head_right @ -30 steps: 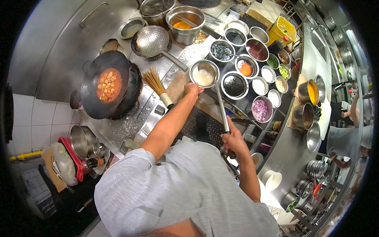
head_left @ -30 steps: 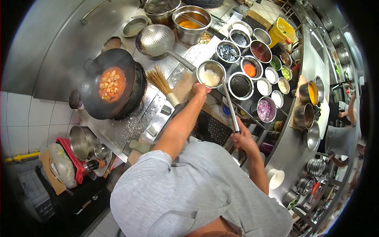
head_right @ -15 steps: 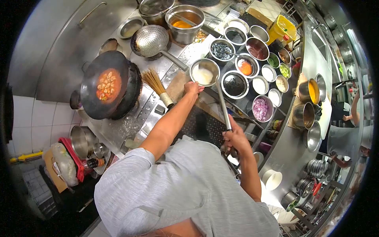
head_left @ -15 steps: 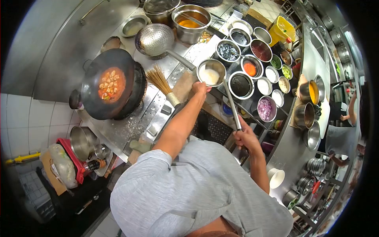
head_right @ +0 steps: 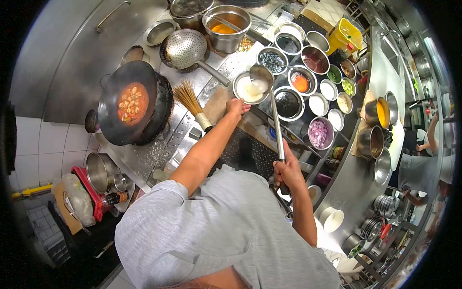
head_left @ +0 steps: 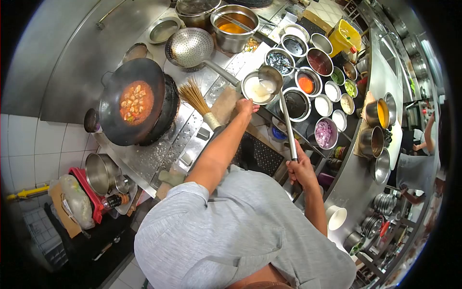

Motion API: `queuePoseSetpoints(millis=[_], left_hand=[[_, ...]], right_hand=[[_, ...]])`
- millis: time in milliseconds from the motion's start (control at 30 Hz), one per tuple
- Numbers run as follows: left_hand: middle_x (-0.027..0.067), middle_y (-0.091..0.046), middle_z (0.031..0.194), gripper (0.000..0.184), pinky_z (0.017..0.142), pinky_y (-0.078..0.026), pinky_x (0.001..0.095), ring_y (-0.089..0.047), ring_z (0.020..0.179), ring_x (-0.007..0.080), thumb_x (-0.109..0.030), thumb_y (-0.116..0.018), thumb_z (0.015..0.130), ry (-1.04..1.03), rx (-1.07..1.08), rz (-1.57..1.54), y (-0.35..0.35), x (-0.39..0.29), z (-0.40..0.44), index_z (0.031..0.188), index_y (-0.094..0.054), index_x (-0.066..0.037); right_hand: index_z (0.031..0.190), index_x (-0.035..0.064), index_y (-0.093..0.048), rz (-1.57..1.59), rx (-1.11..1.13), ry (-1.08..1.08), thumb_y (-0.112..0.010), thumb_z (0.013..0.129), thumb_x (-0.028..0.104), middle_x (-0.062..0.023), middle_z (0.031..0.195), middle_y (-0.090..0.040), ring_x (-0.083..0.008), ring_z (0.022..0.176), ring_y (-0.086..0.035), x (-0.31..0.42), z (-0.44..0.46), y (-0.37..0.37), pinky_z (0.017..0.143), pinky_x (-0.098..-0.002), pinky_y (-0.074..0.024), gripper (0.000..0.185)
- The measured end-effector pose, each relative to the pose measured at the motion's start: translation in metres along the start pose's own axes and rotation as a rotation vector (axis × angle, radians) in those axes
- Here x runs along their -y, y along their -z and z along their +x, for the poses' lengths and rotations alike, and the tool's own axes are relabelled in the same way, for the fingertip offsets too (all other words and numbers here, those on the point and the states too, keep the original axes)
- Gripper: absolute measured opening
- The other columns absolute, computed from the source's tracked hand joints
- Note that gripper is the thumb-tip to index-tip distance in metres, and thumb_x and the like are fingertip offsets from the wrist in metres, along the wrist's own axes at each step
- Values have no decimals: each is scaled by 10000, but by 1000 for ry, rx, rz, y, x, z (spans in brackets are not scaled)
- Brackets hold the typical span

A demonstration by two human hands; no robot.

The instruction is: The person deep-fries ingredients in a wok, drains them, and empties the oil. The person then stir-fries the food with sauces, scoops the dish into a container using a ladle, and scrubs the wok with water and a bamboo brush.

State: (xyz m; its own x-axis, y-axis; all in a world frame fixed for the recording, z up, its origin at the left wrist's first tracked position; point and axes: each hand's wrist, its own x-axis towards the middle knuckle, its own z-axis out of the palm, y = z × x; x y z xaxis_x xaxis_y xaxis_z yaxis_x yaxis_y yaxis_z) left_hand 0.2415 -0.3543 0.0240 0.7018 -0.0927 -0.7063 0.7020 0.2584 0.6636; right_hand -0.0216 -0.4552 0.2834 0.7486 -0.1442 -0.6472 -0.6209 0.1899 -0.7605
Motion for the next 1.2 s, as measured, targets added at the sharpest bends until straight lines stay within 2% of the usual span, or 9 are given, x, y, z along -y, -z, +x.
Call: queuePoseSetpoints(millis=[167,333,533,667,733,867,933,1033,1200], left_hand=[[166,-655,929,186,639,-596,348,-699,804,264,-127,-544,964,48,121,10,18,-5,-23,1049,-543,39],[134,-670,970,288,661,-573,311,-677,806,189,-167,-566,968,-232,246,293,77,3,-52,1175,-538,31],[135,-678,954,317,670,-541,301,-672,784,193,-146,-594,940,-775,-84,655,208,11,-123,1203,-557,26],[214,-552,1260,461,946,-458,437,-528,1180,337,-103,-647,855,-827,-423,904,277,-13,-206,1262,-500,57],[279,-393,1407,693,1080,-321,496,-382,1311,399,-178,-695,828,-905,-620,1144,311,-7,-232,1385,-357,56],[339,-319,1432,957,1148,-182,507,-288,1364,440,-337,-760,776,-573,-999,1222,365,38,-246,1453,-211,58],[369,-321,1418,1153,1139,-217,524,-300,1361,449,-475,-800,700,-115,-1242,1042,395,69,-232,1472,-138,68],[333,-348,1423,1185,1114,-267,546,-316,1354,444,-554,-810,647,-162,-1021,786,431,105,-217,1456,-211,72],[267,-408,1399,1063,1060,-332,574,-374,1314,419,-558,-792,658,28,-1073,704,414,97,-205,1388,-345,72]], right_hand=[[1564,217,-157,-53,-48,-18,-487,816,-42,31,633,-437,-72,436,-390,1,1,-5,371,-266,-383,858],[1565,200,-148,-106,-55,-22,-491,816,-41,28,655,-468,-70,448,-393,-2,7,-6,375,-265,-382,858],[1564,200,-151,-72,-34,-54,-494,816,-43,27,665,-478,-70,448,-396,0,10,-9,374,-262,-378,858],[1564,229,-132,81,4,-92,-512,826,-44,16,603,-420,-68,412,-382,-7,16,-5,348,-259,-373,874],[1562,238,-137,201,27,-112,-511,834,-42,19,606,-400,-64,407,-366,-1,11,-7,345,-256,-364,865],[1553,261,-168,487,77,-153,-497,858,-34,33,601,-352,-47,393,-337,4,0,-4,324,-230,-326,823],[1547,259,-189,592,82,-151,-487,865,-31,33,595,-357,-40,383,-336,5,-6,-3,311,-212,-310,799],[1531,261,-240,564,98,-122,-481,881,-38,37,590,-353,-29,362,-326,20,-25,-15,291,-199,-310,755],[1543,237,-218,423,157,-141,-512,851,-27,29,563,-360,-47,348,-335,65,-55,-55,294,-221,-287,797]])
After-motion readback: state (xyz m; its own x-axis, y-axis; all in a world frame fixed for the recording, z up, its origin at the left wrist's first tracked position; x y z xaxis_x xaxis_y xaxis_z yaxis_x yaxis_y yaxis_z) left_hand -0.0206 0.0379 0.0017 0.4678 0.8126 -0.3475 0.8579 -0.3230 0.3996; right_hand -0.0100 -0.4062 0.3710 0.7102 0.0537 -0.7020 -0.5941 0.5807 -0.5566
